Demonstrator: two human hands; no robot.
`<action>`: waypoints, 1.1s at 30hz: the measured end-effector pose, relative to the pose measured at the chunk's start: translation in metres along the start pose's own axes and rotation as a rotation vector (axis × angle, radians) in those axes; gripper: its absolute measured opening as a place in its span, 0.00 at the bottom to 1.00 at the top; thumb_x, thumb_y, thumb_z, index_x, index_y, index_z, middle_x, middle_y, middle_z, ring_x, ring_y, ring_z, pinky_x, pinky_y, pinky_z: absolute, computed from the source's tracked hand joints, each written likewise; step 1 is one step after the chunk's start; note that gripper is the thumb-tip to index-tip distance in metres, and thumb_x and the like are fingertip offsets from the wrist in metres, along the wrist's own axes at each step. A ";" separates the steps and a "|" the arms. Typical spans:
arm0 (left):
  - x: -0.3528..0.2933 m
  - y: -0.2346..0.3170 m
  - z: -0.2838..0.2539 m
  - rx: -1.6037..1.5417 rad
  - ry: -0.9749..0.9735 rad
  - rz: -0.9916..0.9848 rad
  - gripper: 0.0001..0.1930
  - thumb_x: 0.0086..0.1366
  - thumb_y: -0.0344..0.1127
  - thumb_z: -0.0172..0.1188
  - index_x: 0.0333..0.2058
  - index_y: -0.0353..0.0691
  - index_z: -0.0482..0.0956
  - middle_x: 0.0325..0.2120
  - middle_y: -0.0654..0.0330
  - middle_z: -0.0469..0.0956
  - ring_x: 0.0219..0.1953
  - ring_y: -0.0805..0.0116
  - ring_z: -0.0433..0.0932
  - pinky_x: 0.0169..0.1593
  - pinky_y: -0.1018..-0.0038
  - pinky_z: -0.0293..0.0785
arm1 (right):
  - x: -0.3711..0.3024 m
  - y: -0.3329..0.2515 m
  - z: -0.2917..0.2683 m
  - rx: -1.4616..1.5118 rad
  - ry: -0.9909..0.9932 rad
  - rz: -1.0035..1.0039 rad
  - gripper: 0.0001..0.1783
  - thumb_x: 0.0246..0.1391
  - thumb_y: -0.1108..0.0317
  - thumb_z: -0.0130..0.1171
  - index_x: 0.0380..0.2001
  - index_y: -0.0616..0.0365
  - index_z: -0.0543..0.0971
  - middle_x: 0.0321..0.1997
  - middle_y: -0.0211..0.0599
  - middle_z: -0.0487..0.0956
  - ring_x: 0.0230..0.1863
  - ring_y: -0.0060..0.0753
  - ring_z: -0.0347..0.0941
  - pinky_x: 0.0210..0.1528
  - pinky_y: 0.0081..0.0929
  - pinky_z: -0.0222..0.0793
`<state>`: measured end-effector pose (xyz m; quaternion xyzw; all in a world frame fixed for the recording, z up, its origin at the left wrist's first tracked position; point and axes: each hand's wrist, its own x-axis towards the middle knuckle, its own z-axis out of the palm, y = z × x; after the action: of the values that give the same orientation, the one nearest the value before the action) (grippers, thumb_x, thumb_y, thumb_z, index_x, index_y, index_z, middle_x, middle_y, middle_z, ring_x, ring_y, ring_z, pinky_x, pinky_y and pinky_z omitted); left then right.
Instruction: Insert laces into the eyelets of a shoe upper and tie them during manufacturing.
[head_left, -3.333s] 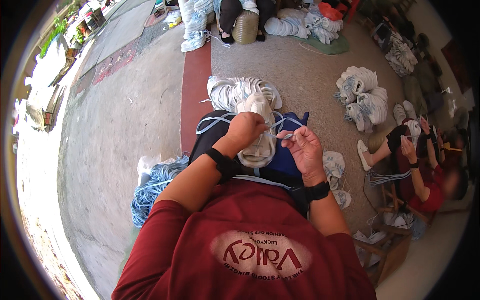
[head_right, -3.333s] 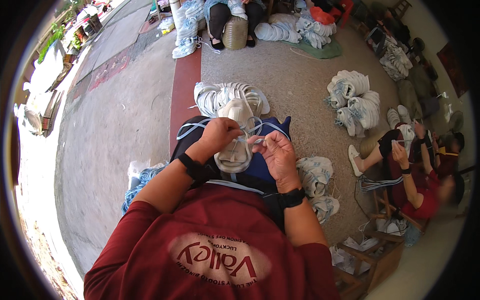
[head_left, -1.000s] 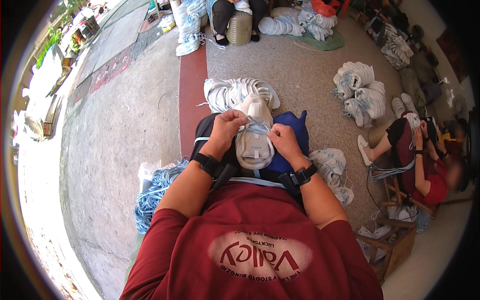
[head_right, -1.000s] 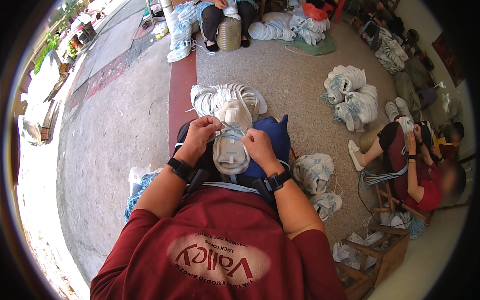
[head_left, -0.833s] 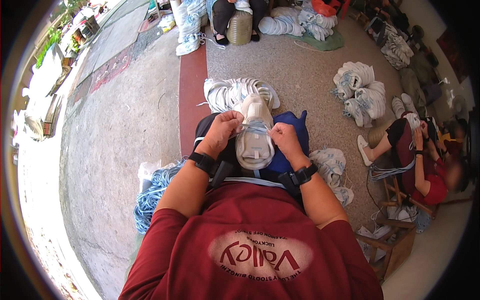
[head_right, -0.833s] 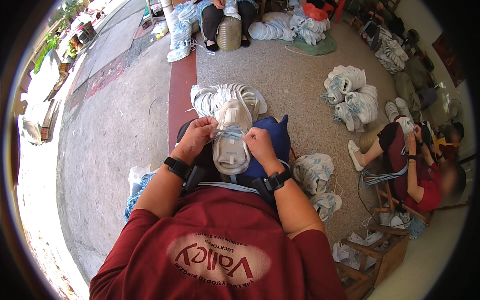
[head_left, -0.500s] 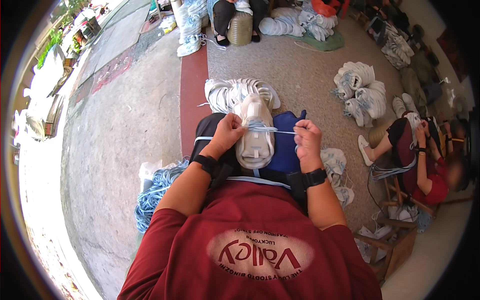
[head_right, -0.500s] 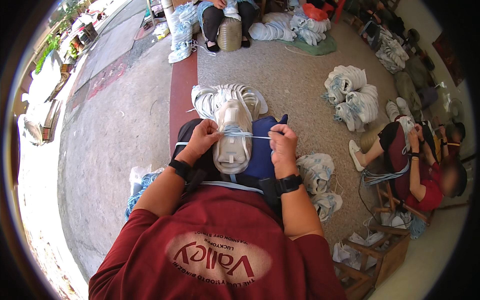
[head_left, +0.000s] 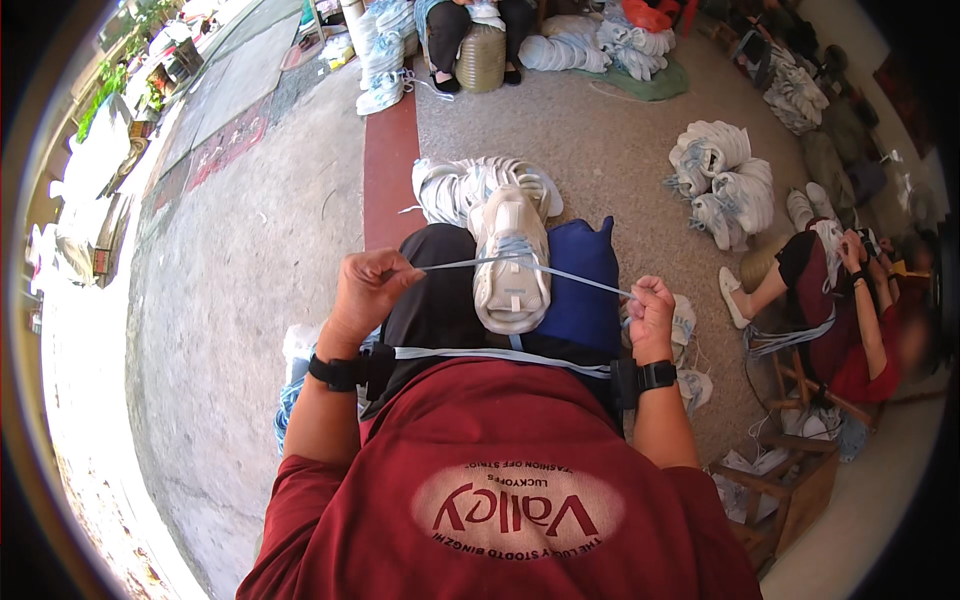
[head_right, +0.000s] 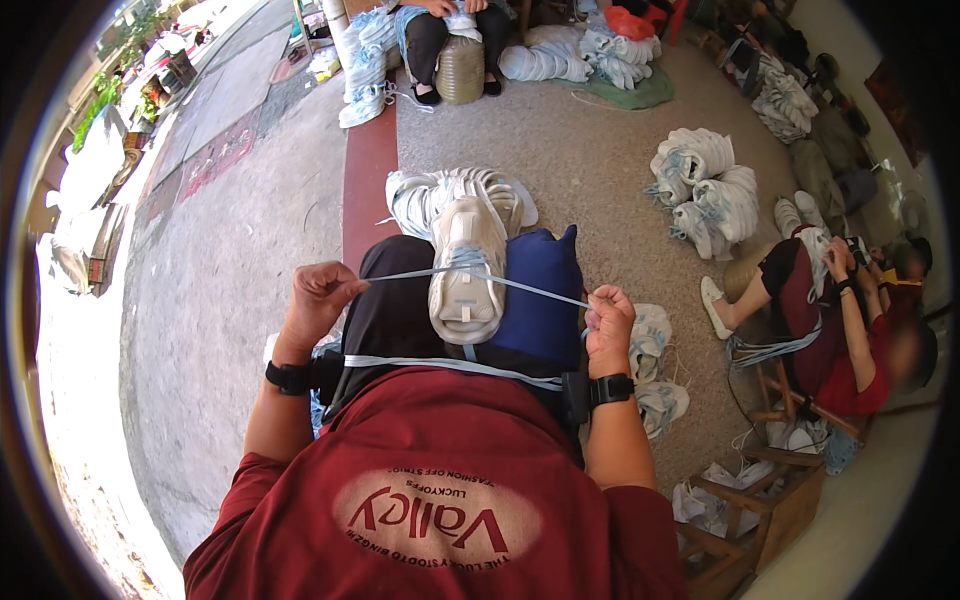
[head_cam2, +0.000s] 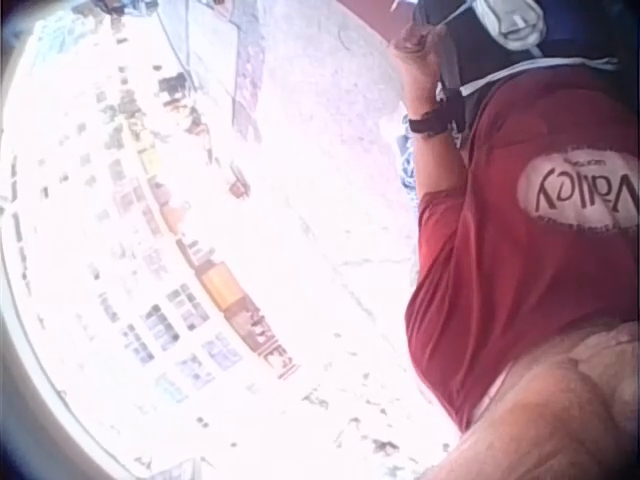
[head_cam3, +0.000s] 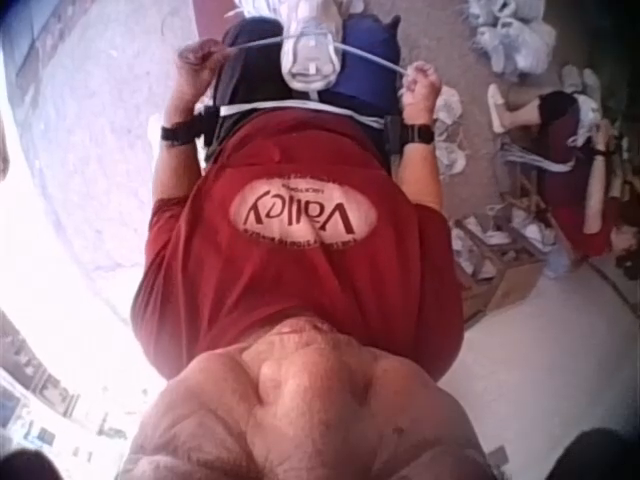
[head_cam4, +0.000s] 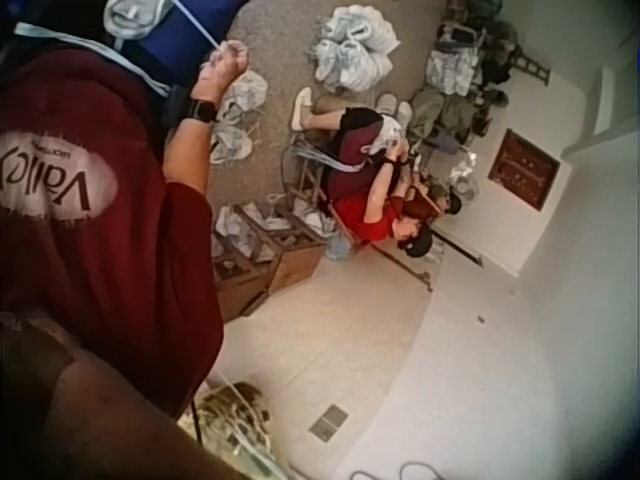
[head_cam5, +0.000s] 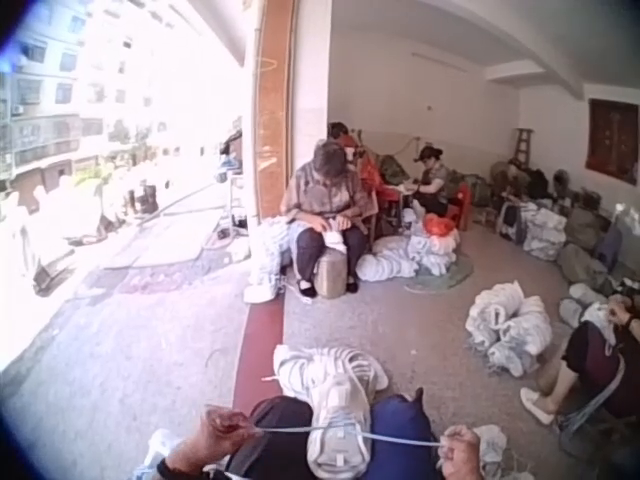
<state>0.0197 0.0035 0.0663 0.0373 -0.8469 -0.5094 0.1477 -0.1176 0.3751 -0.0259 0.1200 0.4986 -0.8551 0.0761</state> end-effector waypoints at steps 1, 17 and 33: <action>-0.008 0.000 -0.002 0.049 -0.041 0.009 0.07 0.53 0.26 0.62 0.19 0.35 0.75 0.16 0.65 0.73 0.20 0.80 0.68 0.24 0.81 0.64 | -0.001 -0.003 0.003 0.000 -0.002 0.003 0.08 0.43 0.82 0.54 0.25 0.57 0.71 0.17 0.24 0.66 0.12 0.14 0.54 0.15 0.13 0.48; 0.002 -0.019 0.021 0.346 -0.196 0.086 0.10 0.55 0.37 0.59 0.24 0.35 0.75 0.22 0.51 0.75 0.27 0.52 0.75 0.31 0.64 0.71 | -0.070 -0.079 0.069 -1.436 -0.675 -0.739 0.08 0.42 0.72 0.60 0.18 0.61 0.71 0.16 0.44 0.69 0.20 0.49 0.67 0.22 0.37 0.60; 0.073 -0.024 0.101 0.793 -0.307 0.231 0.07 0.51 0.34 0.51 0.20 0.39 0.75 0.19 0.52 0.76 0.24 0.53 0.76 0.29 0.62 0.73 | -0.063 -0.043 0.047 -1.299 -0.714 -0.372 0.06 0.44 0.74 0.57 0.21 0.65 0.72 0.19 0.46 0.71 0.21 0.44 0.68 0.25 0.31 0.62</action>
<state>-0.0816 0.0628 0.0165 -0.0801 -0.9877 -0.1245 0.0503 -0.0745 0.3561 0.0503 -0.3186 0.8584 -0.3759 0.1426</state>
